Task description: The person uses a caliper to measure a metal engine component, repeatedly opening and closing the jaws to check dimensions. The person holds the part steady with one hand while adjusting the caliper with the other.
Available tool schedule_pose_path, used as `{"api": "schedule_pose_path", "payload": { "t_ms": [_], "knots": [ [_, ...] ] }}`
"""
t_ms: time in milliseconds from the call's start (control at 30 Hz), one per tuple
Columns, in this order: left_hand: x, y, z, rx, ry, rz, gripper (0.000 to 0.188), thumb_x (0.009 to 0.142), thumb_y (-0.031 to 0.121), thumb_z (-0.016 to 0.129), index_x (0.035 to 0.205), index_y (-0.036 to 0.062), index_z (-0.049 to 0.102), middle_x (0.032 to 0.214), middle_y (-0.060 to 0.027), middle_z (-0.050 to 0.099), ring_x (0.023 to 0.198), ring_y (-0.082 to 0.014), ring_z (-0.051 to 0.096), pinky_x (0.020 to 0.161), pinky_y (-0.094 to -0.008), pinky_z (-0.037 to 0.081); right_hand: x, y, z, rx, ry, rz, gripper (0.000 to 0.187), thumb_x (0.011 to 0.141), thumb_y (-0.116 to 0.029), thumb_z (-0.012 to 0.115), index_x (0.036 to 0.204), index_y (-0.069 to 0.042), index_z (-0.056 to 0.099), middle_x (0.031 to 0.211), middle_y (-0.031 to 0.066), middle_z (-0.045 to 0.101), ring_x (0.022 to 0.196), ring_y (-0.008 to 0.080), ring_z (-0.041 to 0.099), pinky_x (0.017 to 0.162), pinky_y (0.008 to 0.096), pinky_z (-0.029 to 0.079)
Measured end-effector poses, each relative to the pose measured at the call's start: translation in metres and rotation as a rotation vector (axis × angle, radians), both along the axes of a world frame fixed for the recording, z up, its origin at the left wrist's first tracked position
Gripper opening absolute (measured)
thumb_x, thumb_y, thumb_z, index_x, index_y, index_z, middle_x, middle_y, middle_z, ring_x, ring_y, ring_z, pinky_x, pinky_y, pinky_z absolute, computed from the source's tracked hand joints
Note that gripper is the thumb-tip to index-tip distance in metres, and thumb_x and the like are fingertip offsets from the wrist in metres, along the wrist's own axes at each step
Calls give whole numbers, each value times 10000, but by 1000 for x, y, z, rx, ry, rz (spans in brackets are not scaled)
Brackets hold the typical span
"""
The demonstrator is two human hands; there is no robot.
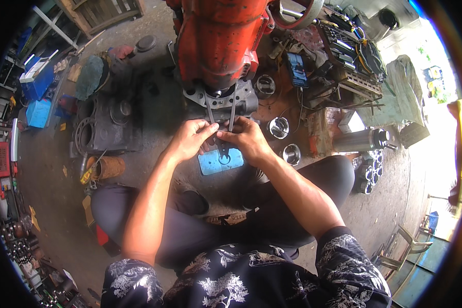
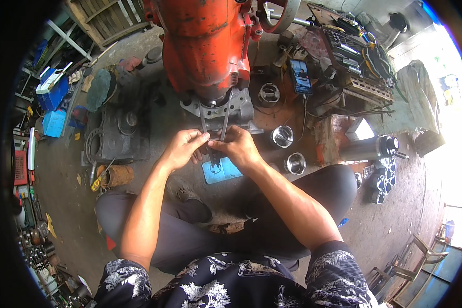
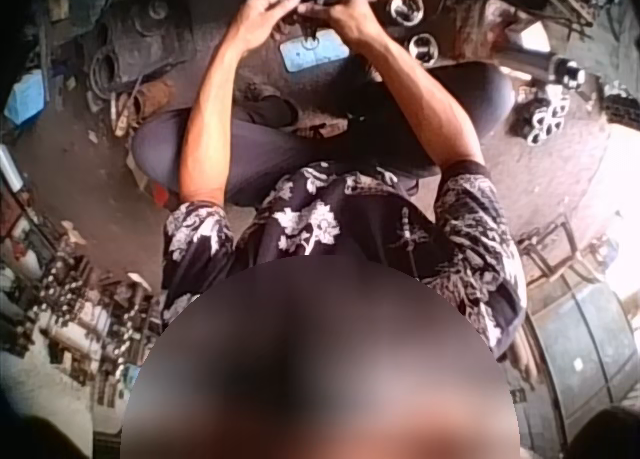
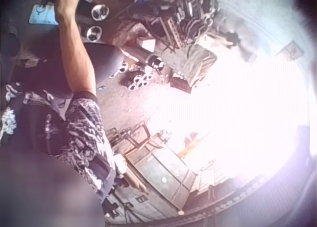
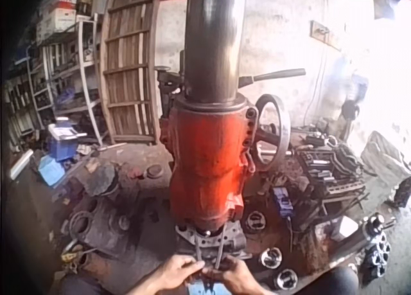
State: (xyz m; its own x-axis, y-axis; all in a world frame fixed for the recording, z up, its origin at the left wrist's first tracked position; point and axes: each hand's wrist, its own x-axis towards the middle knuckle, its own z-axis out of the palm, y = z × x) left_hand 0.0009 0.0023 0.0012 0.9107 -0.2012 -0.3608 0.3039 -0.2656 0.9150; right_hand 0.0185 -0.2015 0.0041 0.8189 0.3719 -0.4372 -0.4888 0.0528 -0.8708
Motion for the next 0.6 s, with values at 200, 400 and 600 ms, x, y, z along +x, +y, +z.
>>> {"api": "schedule_pose_path", "payload": {
  "t_ms": [200,400,600],
  "knots": [
    [-1,0,0,1,11,2,436,1009,415,642,904,-5,681,743,-58,667,613,-122,660,529,-272,525,0,0,2,-5,-23,-1,348,873,-43,788,1138,77,598,1023,149,725,927,193,703,795,320,575],
    [-1,-1,2,9,26,-8,419,1012,416,640,902,13,669,760,-39,643,614,-117,652,519,-261,516,1,-1,-4,24,-1,-12,355,866,-41,795,1142,72,603,1033,145,722,942,191,697,804,319,570],
    [0,-3,1,-10,7,-1,416,1013,413,640,910,11,671,755,-42,649,612,-114,652,524,-262,521,5,-6,-1,41,-3,11,384,860,-39,801,1159,85,595,1048,157,717,956,203,699,823,329,572]
  ]
}}
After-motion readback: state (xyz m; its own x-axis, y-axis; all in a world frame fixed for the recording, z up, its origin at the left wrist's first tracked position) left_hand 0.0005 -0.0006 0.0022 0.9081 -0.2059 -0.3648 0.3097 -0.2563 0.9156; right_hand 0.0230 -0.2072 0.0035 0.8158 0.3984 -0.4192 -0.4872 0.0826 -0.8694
